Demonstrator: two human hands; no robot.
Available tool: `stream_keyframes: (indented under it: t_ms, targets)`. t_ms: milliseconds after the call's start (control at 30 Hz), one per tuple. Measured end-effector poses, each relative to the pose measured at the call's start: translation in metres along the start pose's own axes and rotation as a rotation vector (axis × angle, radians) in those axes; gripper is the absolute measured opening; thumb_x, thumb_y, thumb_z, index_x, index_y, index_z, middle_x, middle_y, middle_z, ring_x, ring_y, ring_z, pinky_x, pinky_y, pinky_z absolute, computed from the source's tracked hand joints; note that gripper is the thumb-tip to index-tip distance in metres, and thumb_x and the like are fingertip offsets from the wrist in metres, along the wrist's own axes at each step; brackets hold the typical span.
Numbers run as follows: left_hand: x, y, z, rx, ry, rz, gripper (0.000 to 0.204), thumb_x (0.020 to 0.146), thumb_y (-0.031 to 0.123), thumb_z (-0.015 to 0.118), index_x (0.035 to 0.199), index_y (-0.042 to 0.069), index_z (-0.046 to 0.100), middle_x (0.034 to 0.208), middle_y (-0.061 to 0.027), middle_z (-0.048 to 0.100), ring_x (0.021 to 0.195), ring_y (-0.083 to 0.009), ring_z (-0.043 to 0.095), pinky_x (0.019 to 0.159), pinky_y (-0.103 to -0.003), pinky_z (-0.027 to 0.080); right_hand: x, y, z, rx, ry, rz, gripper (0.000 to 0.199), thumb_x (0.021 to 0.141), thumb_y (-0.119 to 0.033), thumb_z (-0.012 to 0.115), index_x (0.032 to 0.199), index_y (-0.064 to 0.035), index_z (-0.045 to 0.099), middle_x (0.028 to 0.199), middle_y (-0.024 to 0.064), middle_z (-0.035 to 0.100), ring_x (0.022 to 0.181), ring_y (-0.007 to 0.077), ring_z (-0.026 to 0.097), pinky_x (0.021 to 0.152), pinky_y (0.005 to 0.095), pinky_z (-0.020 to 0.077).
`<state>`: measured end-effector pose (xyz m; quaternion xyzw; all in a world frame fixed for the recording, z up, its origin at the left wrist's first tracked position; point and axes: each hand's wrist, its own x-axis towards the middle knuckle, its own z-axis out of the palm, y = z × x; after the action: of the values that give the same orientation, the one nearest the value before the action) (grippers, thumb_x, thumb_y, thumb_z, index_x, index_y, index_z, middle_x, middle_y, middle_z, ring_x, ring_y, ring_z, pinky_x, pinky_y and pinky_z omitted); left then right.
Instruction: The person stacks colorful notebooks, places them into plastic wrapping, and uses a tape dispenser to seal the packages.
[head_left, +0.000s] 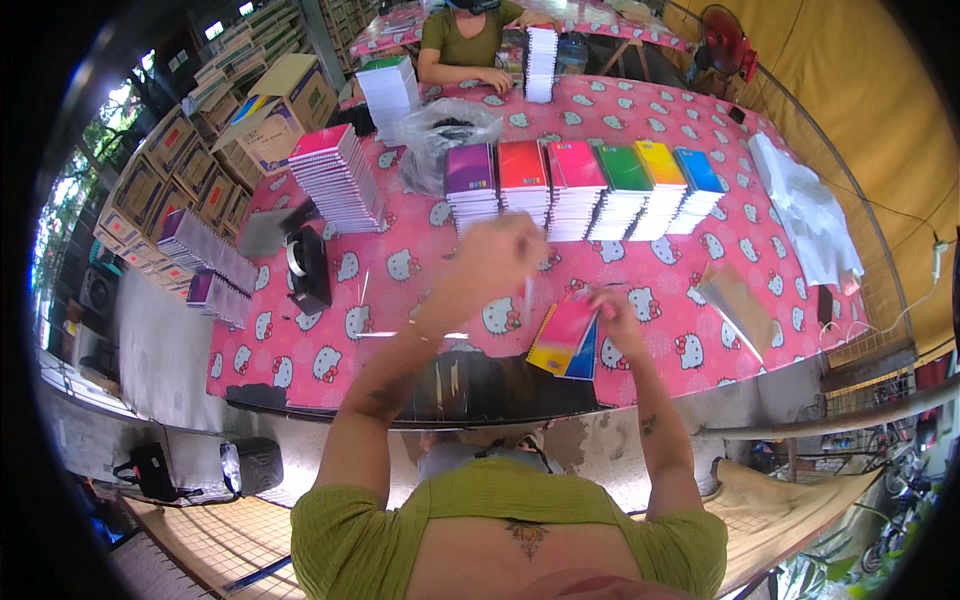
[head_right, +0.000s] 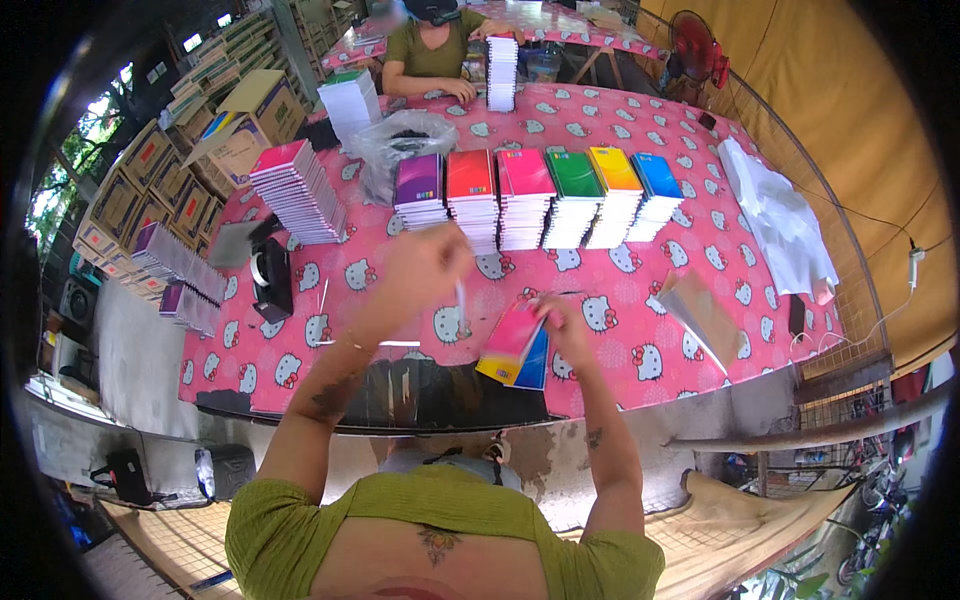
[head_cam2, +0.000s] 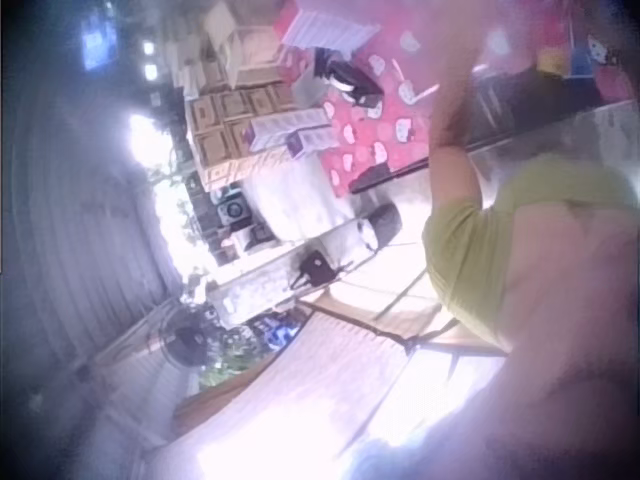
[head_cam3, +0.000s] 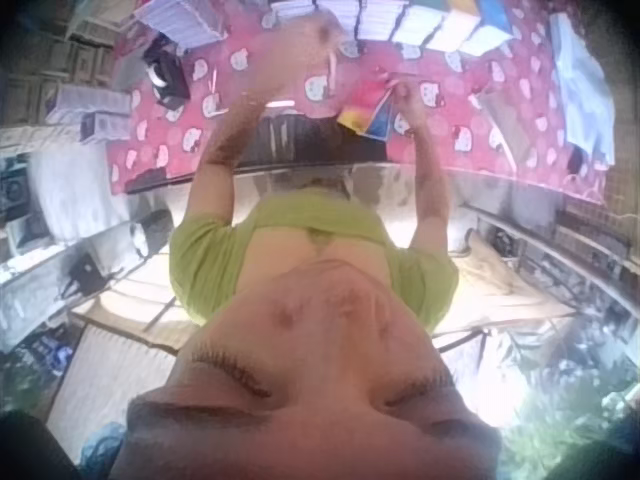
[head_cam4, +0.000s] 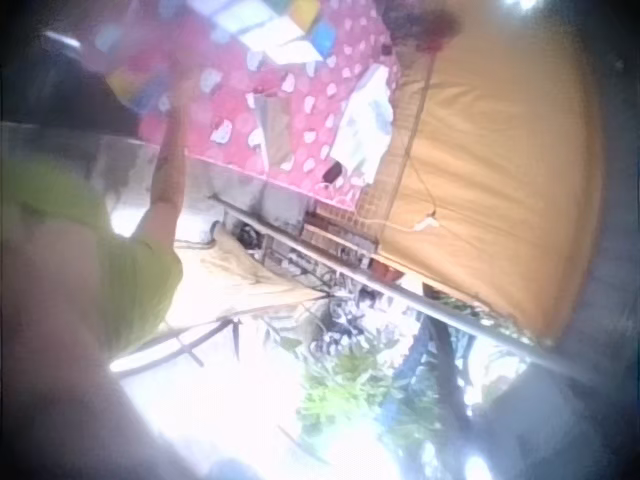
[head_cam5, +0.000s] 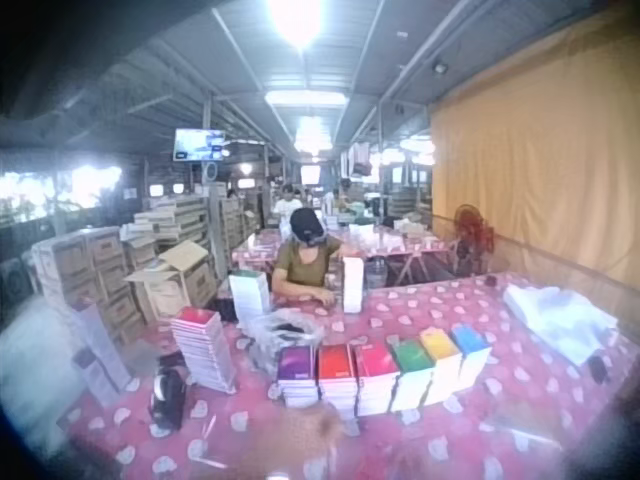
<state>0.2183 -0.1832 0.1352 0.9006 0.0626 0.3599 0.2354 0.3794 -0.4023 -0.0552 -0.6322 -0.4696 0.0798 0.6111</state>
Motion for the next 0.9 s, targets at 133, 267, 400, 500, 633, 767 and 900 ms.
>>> stream_keyframes:
  t_ms: [133, 267, 400, 500, 633, 767, 900]
  targets:
    - [-0.087, -0.016, 0.119, 0.124, -0.508, -0.153, 0.039, 0.092, 0.039, 0.058, 0.082, 0.003, 0.068, 0.072, -0.0190, 0.066, 0.067, -0.0398, 0.065, 0.062, -0.050, 0.051, -0.016, 0.022, 0.010, -0.072, -0.451, 0.153, 0.019, 0.079, 0.013, 0.051, 0.088, 0.0013, 0.062, 0.097, 0.0151, 0.068, 0.110, 0.0324, 0.064, 0.096, 0.0394, 0.0484]
    - [-0.066, -0.025, 0.130, 0.031, -0.420, -0.190, 0.040, 0.094, 0.038, 0.058, 0.102, 0.000, 0.066, 0.092, -0.0220, 0.069, 0.084, -0.0394, 0.067, 0.074, -0.050, 0.052, 0.062, 0.013, -0.017, -0.465, 0.036, 0.184, 0.039, 0.078, 0.005, 0.056, 0.115, -0.0035, 0.064, 0.117, 0.0210, 0.064, 0.117, 0.0403, 0.057, 0.098, 0.0438, 0.0463]
    - [0.048, -0.053, 0.096, 0.685, 0.386, 0.135, 0.038, 0.083, 0.015, 0.064, 0.118, 0.000, 0.062, 0.115, -0.0197, 0.065, 0.112, -0.0351, 0.061, 0.087, -0.048, 0.051, 0.161, -0.001, -0.045, -1.105, 0.199, -0.127, 0.064, 0.083, -0.007, 0.066, 0.143, -0.0130, 0.045, 0.144, 0.0139, 0.048, 0.133, 0.0337, 0.045, 0.109, 0.0537, 0.0369]
    - [0.058, -0.104, 0.080, 0.611, -0.069, 0.026, 0.045, 0.080, 0.006, 0.062, 0.124, 0.000, 0.060, 0.111, -0.0179, 0.067, 0.105, -0.0337, 0.064, 0.085, -0.047, 0.052, 0.180, 0.002, -0.057, -1.199, 0.128, -0.173, 0.049, 0.085, -0.010, 0.066, 0.133, -0.0119, 0.054, 0.133, 0.0122, 0.054, 0.125, 0.0302, 0.052, 0.108, 0.0528, 0.0380]
    - [0.036, -0.069, 0.025, 0.336, 0.039, 0.040, 0.046, 0.081, 0.002, 0.061, 0.126, -0.001, 0.059, 0.114, -0.0170, 0.066, 0.102, -0.0337, 0.065, 0.086, -0.044, 0.054, 0.118, -0.050, -0.040, -1.062, 0.197, -0.320, 0.027, 0.086, -0.009, 0.065, 0.112, -0.0106, 0.065, 0.108, 0.0101, 0.060, 0.100, 0.0272, 0.059, 0.099, 0.0499, 0.0430]
    - [-0.054, -0.021, 0.015, 0.102, 0.077, 0.373, 0.047, 0.079, 0.001, 0.063, 0.126, 0.001, 0.062, 0.127, -0.0161, 0.063, 0.112, -0.0330, 0.063, 0.095, -0.044, 0.052, -0.044, -0.076, 0.034, -0.878, -0.227, -0.166, 0.031, 0.082, -0.015, 0.069, 0.113, -0.0137, 0.070, 0.107, 0.0062, 0.060, 0.098, 0.0262, 0.060, 0.085, 0.0434, 0.0474]
    - [-0.192, -0.012, 0.085, 0.105, -0.317, 0.266, 0.040, 0.085, 0.012, 0.066, 0.124, 0.003, 0.061, 0.112, -0.0160, 0.066, 0.111, -0.0336, 0.062, 0.099, -0.046, 0.048, -0.074, -0.027, 0.030, -0.227, 0.170, 0.329, 0.013, 0.088, -0.006, 0.064, 0.100, -0.0046, 0.068, 0.099, 0.0084, 0.062, 0.089, 0.0254, 0.061, 0.076, 0.0384, 0.0478]
